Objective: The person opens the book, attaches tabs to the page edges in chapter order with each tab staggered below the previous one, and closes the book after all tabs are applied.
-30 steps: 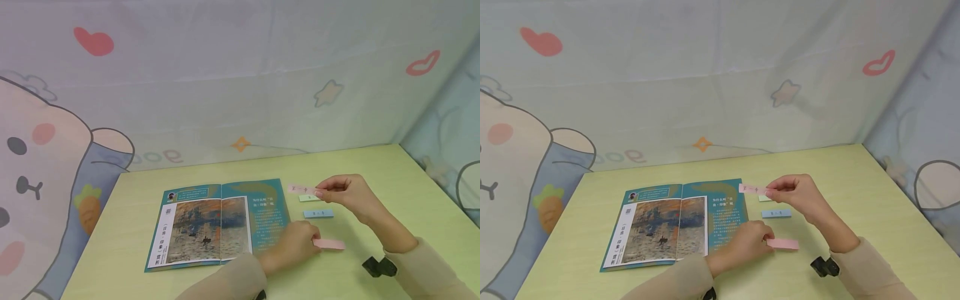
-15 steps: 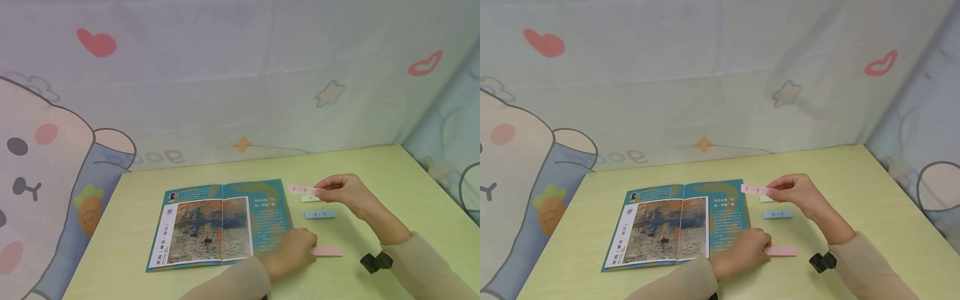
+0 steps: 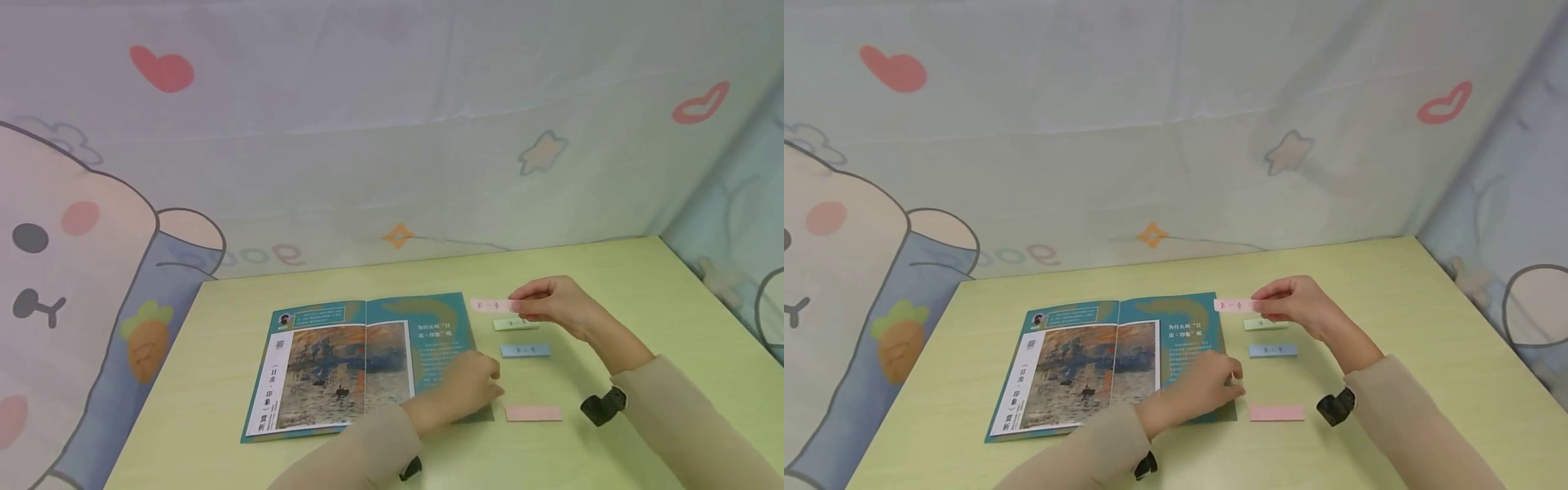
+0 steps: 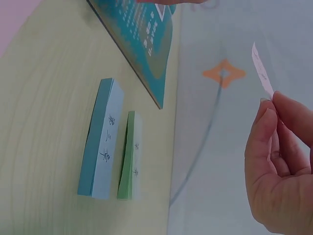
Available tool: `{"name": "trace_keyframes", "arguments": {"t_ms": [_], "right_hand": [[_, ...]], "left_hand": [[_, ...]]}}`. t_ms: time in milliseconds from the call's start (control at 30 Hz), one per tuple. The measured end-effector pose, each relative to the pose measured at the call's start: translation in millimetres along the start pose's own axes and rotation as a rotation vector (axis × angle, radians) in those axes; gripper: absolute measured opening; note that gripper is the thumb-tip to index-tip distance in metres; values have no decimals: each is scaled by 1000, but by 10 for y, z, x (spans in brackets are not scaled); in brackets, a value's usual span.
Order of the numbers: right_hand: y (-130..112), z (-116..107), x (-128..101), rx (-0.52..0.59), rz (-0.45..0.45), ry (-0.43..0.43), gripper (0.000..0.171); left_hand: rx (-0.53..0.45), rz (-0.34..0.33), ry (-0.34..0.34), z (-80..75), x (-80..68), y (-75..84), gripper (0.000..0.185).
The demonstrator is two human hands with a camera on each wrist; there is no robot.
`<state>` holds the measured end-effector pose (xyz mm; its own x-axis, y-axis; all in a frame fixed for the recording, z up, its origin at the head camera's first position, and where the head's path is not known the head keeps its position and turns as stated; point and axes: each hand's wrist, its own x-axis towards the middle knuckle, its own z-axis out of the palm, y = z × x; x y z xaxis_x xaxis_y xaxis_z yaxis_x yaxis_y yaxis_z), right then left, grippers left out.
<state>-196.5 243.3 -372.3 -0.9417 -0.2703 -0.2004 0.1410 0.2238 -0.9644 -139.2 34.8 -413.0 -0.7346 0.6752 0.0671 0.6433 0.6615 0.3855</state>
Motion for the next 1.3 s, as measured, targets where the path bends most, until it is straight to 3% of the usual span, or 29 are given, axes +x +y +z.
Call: {"name": "trace_keyframes", "arguments": {"t_ms": [100,267,433,600,767,900,1300], "right_hand": [[32,-21,85,-7,9,-12,25],[68,-13,227,-49,23,-11,34],[111,29,364,-104,41,3,34],[181,75,486,-125,52,10,32],[276,111,600,-148,66,25,29],[354,126,671,-164,71,53,26],[433,116,792,-137,115,84,27]], "left_hand": [[-27,-16,25,-160,-12,-125,12],[-26,-86,-16,-400,-14,-329,20],[60,-33,-31,-495,39,-510,27],[240,18,-37,-448,97,-645,39],[311,-45,-156,-368,148,-722,52],[331,-85,-231,-308,208,-771,53],[299,-175,-319,-199,378,-795,55]]}}
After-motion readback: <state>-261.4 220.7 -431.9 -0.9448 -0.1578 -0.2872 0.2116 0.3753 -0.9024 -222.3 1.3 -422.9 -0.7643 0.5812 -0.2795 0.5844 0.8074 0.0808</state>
